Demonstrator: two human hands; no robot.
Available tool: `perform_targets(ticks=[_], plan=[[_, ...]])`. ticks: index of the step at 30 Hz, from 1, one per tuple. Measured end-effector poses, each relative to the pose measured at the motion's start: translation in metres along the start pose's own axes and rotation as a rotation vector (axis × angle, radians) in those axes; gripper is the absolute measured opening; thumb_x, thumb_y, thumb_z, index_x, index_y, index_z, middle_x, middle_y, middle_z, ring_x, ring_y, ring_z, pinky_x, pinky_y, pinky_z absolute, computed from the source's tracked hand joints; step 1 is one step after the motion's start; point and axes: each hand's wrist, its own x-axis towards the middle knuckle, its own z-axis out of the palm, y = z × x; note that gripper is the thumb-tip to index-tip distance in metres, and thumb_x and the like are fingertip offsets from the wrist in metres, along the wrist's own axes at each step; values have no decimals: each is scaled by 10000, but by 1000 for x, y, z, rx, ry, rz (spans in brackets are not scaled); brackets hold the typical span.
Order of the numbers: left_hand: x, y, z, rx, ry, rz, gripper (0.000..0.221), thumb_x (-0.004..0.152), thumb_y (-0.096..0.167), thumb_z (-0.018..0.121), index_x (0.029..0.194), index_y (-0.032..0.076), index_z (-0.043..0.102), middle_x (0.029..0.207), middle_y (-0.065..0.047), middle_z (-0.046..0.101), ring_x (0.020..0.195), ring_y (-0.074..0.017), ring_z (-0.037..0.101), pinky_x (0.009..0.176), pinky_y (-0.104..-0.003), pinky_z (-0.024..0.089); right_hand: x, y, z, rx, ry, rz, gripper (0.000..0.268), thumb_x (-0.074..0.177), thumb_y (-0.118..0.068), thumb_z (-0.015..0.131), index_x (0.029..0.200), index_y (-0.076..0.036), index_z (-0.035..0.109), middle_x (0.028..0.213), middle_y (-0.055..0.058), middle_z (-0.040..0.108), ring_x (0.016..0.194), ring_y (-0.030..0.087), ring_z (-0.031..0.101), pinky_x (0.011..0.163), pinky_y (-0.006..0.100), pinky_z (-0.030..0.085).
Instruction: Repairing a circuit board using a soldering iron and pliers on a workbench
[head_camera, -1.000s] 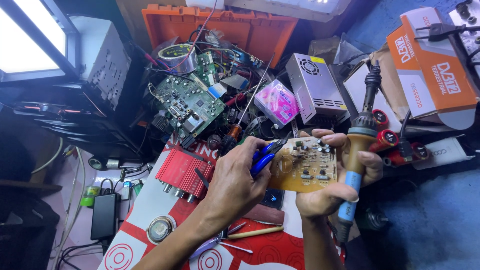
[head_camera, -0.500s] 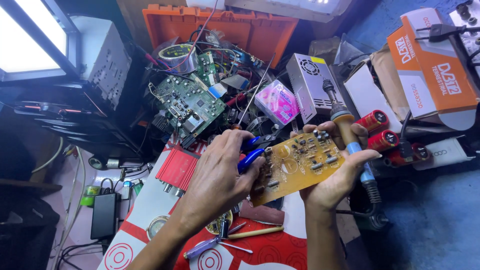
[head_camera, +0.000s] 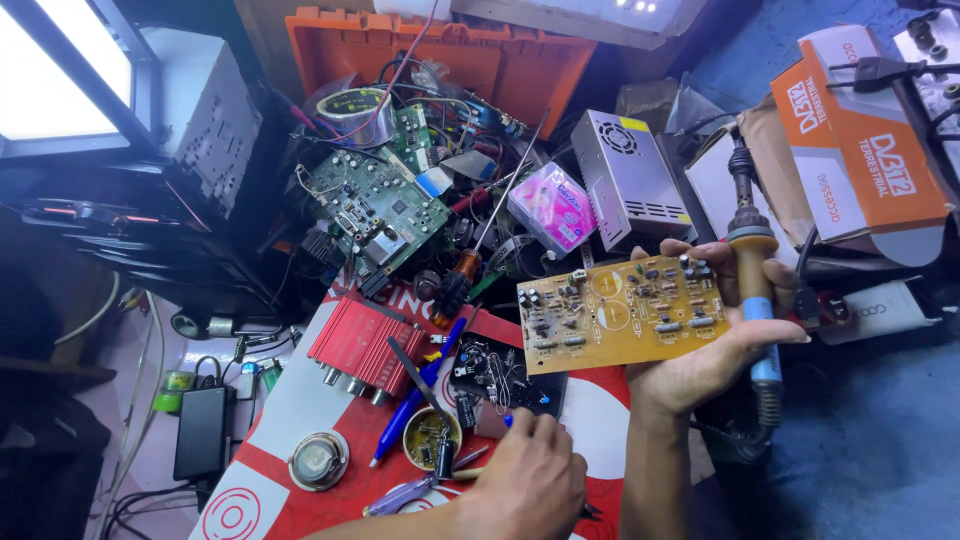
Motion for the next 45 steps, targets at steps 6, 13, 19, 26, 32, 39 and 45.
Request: perform_targets(ticks=[6, 13, 19, 26, 32, 39, 45], plan=[[52, 31, 97, 29, -202, 52, 480, 1109, 294, 319, 1327, 89, 695, 1219, -210, 680, 1125, -418, 538, 1020, -664, 306, -2, -4, 1, 103, -36, 103, 533, 901, -676, 505, 1275, -299, 552, 1108, 83, 665, 1042, 370, 702, 918, 596, 624], [48, 22, 87, -172, -288, 87, 494, 1099, 327, 302, 1334, 116, 681, 1276, -219, 640, 1108, -409, 533, 931, -621, 327, -7, -4, 0, 193, -122, 273, 704, 840, -708, 512, 1166, -100, 648, 1094, 36, 690, 1105, 296, 691, 967, 557, 568], [-39, -29, -78, -326, 211, 306, 133, 1010, 114, 562, 1013, -5, 621, 823, -166, 652, 741, -425, 614, 513, -552, 451, -12, -5, 7, 273, -131, 302, 705, 848, -683, 554, 1216, -89, 639, 1126, 50, 692, 1129, 323, 674, 976, 587, 556], [-65, -70, -151, -480, 819, -164, 581, 867, 459, 768, 1228, 63, 545, 1213, -148, 594, 1064, -331, 548, 938, -428, 470, -27, -2, 7, 208, -193, 216, 556, 941, -661, 519, 1351, -286, 541, 1210, 125, 660, 1144, 390, 658, 990, 603, 573], [-60, -69, -151, -582, 736, -122, 748, 848, 544, 715, 1357, 52, 470, 1355, -201, 525, 1235, -358, 550, 1029, -458, 443, -39, -8, 19, 268, -225, 219, 559, 943, -628, 558, 1368, -268, 516, 1221, 144, 658, 1136, 391, 665, 981, 586, 579], [-66, -62, -151, -572, 695, -96, 677, 836, 308, 773, 1375, 40, 464, 1308, -187, 537, 1196, -358, 533, 1042, -438, 412, -47, -13, 29, 114, -180, 152, 558, 947, -636, 518, 1309, -212, 481, 1166, 181, 629, 1060, 396, 686, 842, 537, 635], [-75, -64, -156, -568, 719, -132, 699, 830, 436, 755, 1341, 39, 491, 1279, -142, 581, 1146, -306, 559, 1010, -424, 426, -53, -22, 28, 193, -303, 162, 474, 1036, -524, 592, 1385, -216, 503, 1297, 210, 617, 1202, 467, 636, 1082, 576, 528]])
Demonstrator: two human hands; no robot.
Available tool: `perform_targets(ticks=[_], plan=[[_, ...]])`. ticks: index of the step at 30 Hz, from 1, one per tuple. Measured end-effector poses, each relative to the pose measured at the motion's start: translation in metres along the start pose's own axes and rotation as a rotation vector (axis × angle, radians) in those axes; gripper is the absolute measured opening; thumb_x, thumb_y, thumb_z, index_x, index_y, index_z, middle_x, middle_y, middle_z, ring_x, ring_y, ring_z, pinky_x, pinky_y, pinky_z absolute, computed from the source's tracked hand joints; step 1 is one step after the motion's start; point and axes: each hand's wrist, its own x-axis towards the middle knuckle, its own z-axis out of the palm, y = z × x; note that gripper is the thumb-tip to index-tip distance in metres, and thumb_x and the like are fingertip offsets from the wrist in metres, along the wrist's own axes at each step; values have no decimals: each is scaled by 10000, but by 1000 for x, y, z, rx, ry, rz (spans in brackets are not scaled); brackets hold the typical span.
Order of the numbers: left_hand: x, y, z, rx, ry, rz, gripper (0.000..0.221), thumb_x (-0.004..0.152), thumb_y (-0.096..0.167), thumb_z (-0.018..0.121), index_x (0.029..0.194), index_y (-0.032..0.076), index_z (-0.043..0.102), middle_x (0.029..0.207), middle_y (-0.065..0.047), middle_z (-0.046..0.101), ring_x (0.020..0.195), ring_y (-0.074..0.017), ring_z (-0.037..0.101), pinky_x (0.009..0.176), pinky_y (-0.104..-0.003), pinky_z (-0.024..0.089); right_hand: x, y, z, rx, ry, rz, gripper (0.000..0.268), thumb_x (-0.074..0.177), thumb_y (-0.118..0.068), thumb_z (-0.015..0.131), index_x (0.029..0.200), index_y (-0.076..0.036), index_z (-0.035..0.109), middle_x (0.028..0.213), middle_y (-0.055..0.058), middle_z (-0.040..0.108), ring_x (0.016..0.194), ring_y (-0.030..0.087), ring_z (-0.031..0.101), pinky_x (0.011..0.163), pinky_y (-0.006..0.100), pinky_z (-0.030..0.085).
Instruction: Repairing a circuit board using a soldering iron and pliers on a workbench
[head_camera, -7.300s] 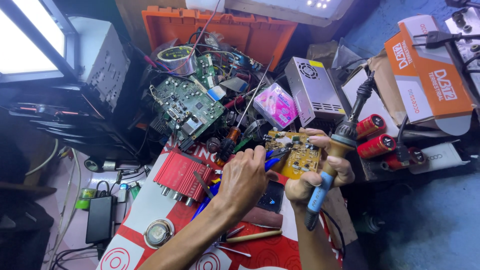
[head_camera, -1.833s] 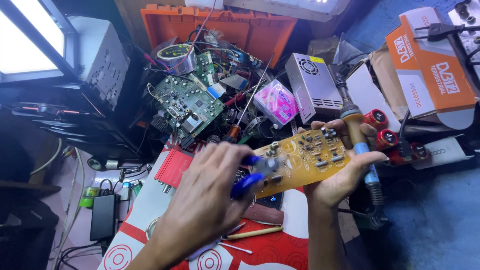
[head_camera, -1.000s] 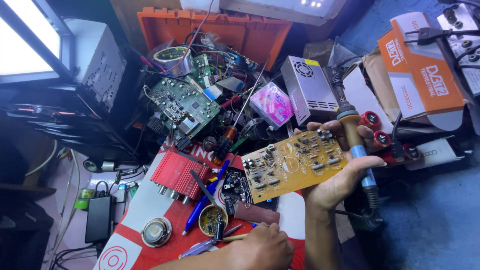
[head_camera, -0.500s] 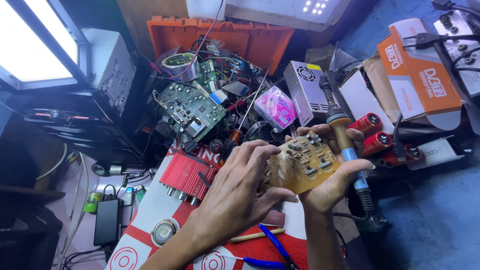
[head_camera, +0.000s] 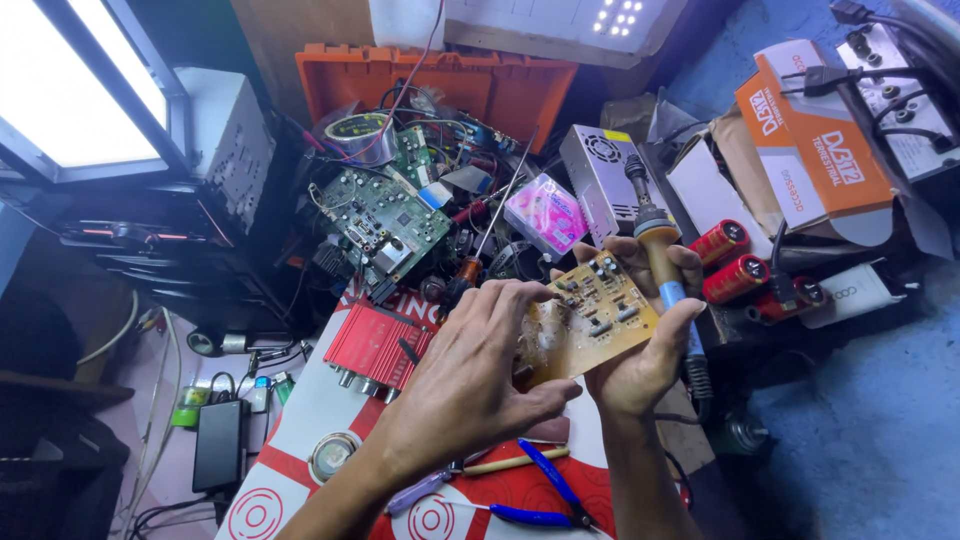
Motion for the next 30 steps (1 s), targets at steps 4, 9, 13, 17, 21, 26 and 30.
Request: perform_targets(ticks=[4, 9, 13, 17, 21, 26, 30], plan=[[-3, 1, -3, -7, 38, -12, 691, 840, 457, 743, 1322, 29, 495, 1246, -136, 584, 1171, -293, 571, 1031, -417, 425, -6, 3, -6, 110, -96, 71, 459, 1057, -457, 622, 1426, -220, 484, 1414, 212, 563, 1325, 488, 560, 1113, 612, 496], [-1, 5, -7, -69, -11, -60, 745, 819, 589, 687, 1316, 64, 507, 1193, -135, 570, 1102, -299, 588, 971, -427, 458, -9, 9, -11, 54, -70, -26, 410, 1096, -347, 507, 1478, -248, 396, 1463, 270, 472, 1313, 554, 532, 1054, 794, 481], [0, 4, -10, -110, -42, -104, 804, 777, 697, 596, 1304, 94, 519, 1219, -108, 597, 1129, -279, 619, 972, -437, 475, -8, 7, -11, 100, -63, 52, 477, 1048, -449, 628, 1445, -263, 439, 1450, 211, 501, 1341, 473, 555, 1082, 570, 528], [6, -11, 0, -149, 20, -94, 329, 961, 366, 583, 1165, 108, 599, 1174, -91, 705, 1050, -281, 695, 874, -414, 511, -5, 9, -17, -57, -165, 17, 491, 1068, -491, 623, 1453, -269, 415, 1413, 205, 511, 1320, 473, 548, 1074, 589, 512], [11, -22, 8, -206, 147, -124, 92, 985, 212, 621, 1009, 129, 651, 1022, -55, 727, 845, -244, 723, 745, -356, 535, -2, 14, -14, -43, -158, 84, 627, 968, -506, 764, 1407, -236, 406, 1397, 212, 508, 1268, 442, 581, 965, 558, 593], [18, -32, 11, -372, 109, -287, 95, 963, 191, 631, 965, 133, 707, 850, -62, 741, 796, -222, 738, 711, -345, 559, 5, 25, -32, -213, -153, 76, 631, 964, -556, 655, 1403, -249, 321, 1360, 193, 553, 1254, 378, 615, 981, 490, 593], [26, -65, 38, -726, 125, -423, 115, 986, 200, 669, 954, 117, 741, 740, -62, 740, 748, -131, 689, 696, -303, 585, 11, 14, -9, -405, -78, 73, 555, 988, -170, 628, 1388, -195, 244, 1317, 144, 649, 1189, 233, 674, 837, 332, 658]])
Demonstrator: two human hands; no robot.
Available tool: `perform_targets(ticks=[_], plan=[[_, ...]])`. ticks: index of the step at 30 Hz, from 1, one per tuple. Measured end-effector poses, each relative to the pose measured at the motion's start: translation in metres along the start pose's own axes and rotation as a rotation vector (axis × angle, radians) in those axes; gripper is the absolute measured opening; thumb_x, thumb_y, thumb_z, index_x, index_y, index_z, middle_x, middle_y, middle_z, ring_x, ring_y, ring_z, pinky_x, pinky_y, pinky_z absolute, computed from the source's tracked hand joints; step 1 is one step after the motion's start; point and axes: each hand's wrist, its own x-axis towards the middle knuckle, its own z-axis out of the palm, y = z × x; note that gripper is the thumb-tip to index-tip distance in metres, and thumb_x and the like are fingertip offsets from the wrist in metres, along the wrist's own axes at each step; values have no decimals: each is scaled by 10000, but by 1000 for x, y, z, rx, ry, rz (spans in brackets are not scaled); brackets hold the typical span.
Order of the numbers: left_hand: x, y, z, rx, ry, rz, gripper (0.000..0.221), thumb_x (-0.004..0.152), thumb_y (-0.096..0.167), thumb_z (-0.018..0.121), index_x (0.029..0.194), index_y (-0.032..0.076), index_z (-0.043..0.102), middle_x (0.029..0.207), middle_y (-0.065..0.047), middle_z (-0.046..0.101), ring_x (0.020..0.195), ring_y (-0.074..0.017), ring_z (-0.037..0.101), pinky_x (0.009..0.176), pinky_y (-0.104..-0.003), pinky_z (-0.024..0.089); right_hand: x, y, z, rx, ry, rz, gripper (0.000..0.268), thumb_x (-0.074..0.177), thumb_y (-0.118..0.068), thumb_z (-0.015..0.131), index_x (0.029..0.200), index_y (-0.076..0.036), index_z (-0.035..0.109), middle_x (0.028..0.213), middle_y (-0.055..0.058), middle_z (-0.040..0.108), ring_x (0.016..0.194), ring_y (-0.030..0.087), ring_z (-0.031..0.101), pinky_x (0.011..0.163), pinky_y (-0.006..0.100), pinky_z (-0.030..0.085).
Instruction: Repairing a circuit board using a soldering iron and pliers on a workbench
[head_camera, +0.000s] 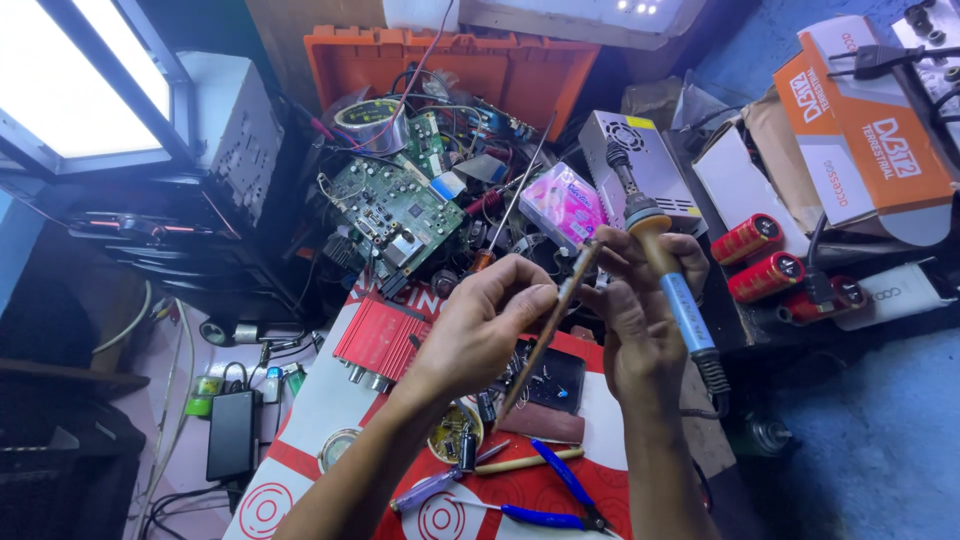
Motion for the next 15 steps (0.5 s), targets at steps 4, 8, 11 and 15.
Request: perform_targets(ticks=[4, 8, 11, 15], plan=[[2, -9, 3, -313, -6, -69, 128, 1012, 69, 574, 968, 38, 690, 727, -54, 651, 714, -109, 608, 570, -228, 523, 9, 2, -12, 7, -111, -47, 657, 900, 25, 675, 1365, -203, 270, 1352, 155, 629, 1230, 199, 645, 894, 290, 620], [5, -12, 3, -485, -42, -100, 134, 1025, 57, 566, 956, 15, 674, 709, -79, 641, 664, -109, 611, 520, -209, 524, 8, -1, -5, 3, -120, -33, 739, 852, 76, 720, 1358, -214, 268, 1417, 162, 594, 1291, 200, 610, 916, 249, 610], [5, -12, 4, -538, -58, -109, 135, 1034, 72, 577, 964, 14, 677, 713, -86, 650, 657, -109, 618, 511, -215, 537, 9, 0, -5, -31, -113, -31, 777, 829, 90, 742, 1353, -218, 258, 1407, 161, 596, 1292, 210, 604, 918, 267, 613], [8, -20, 5, -682, -136, -123, 114, 1004, 47, 633, 1069, -7, 709, 795, -149, 704, 674, -158, 671, 549, -257, 574, 8, -3, -3, -66, -104, -41, 806, 816, 112, 753, 1351, -223, 252, 1396, 164, 589, 1282, 219, 593, 902, 273, 613]])
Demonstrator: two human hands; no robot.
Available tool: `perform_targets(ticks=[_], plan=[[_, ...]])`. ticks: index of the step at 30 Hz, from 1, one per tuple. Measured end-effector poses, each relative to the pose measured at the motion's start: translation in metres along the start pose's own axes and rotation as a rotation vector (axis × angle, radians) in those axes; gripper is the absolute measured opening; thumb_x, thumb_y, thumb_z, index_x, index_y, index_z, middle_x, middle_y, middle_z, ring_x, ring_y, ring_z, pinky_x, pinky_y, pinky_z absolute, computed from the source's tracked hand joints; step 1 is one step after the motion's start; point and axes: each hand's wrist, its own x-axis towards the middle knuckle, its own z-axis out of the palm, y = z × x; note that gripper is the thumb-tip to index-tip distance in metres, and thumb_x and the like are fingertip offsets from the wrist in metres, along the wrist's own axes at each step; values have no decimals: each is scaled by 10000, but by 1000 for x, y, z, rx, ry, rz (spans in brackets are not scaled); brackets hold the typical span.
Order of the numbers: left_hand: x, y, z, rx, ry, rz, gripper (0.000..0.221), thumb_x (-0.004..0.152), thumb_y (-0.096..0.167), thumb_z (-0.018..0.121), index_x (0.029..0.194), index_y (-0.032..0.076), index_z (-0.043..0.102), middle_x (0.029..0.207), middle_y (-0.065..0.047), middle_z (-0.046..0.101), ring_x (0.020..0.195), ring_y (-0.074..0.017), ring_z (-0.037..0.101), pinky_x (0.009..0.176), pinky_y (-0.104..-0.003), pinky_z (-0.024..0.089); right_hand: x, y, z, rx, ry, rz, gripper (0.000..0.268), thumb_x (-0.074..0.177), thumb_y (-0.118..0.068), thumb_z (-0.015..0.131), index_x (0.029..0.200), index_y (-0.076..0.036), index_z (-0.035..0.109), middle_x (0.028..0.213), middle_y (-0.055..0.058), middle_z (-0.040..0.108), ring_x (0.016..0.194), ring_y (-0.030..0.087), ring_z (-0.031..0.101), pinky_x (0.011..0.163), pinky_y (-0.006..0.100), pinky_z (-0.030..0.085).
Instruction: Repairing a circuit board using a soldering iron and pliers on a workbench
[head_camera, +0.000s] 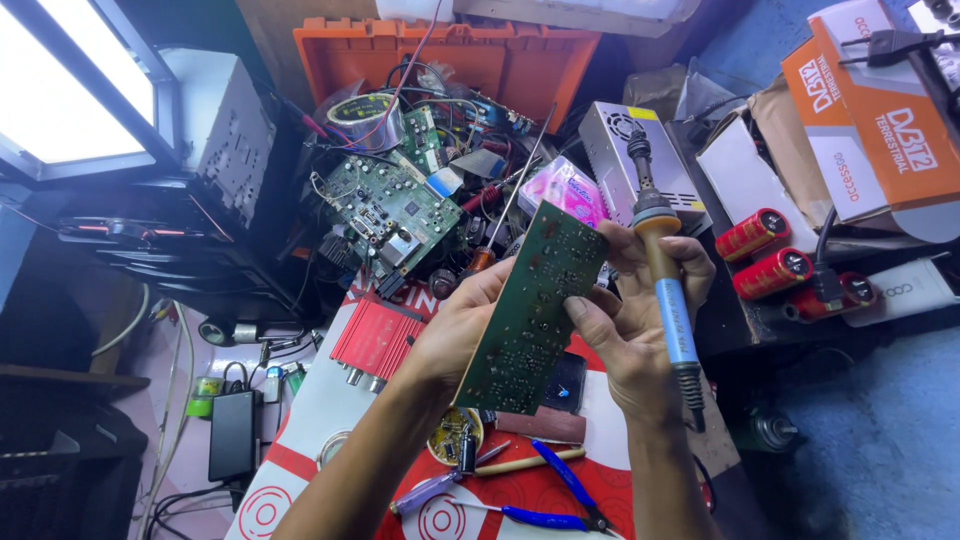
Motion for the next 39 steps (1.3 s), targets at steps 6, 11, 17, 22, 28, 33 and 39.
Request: perform_targets(ticks=[6, 11, 17, 22, 28, 33, 39], plan=[[3, -13, -18, -1, -16, -56, 98, 992, 34, 618, 1011, 31, 714, 846, -89, 710, 760, -154, 695, 608, -255, 566, -1, -5, 0, -52, 25, 4, 814, 815, 106, 761, 1361, -216, 251, 1386, 152, 580, 1274, 198, 585, 900, 268, 607], [15, -31, -38, -3, 24, -159, 139, 929, 54, 667, 1051, 10, 715, 868, -56, 735, 658, -107, 666, 557, -255, 543, -2, -15, 0, -103, 16, 50, 762, 799, 149, 695, 1308, -253, 294, 1439, 274, 489, 1370, 285, 514, 886, 261, 528], [12, -15, -20, -28, -40, -128, 290, 945, 74, 675, 1227, 11, 656, 934, -69, 730, 709, -114, 685, 621, -270, 592, -1, -12, -1, -83, 6, 57, 770, 797, 158, 694, 1320, -242, 295, 1435, 273, 486, 1359, 297, 520, 895, 291, 555], [5, -2, -10, 1, -138, -65, 353, 952, 115, 708, 1292, 47, 639, 955, -20, 735, 697, -40, 658, 579, -200, 540, -1, -8, -3, -61, 9, 85, 758, 807, 139, 689, 1331, -249, 302, 1449, 243, 502, 1372, 299, 529, 938, 329, 560], [1, -2, -4, 46, -69, -65, 273, 998, 275, 677, 1163, 59, 651, 891, -25, 713, 666, -39, 638, 562, -179, 511, 0, -5, -5, -19, -74, 42, 700, 865, 128, 649, 1352, -240, 306, 1484, 285, 474, 1391, 306, 500, 968, 367, 565], [3, -4, -8, -115, 2, -135, 428, 887, 202, 733, 1225, -56, 682, 1092, -260, 757, 814, -246, 752, 703, -362, 638, 3, 8, -18, -11, 256, -21, 448, 1030, -533, 568, 1249, -188, 385, 1216, 237, 648, 1058, 277, 686, 797, 294, 591], [14, -6, -17, -125, 162, -155, 325, 923, 138, 655, 1167, -73, 699, 998, -234, 766, 773, -269, 746, 676, -366, 629, 17, -8, -35, -88, 529, 11, 468, 930, -568, 553, 1187, -178, 530, 625, 27, 443, 535, 108, 452, 489, 220, 339]])
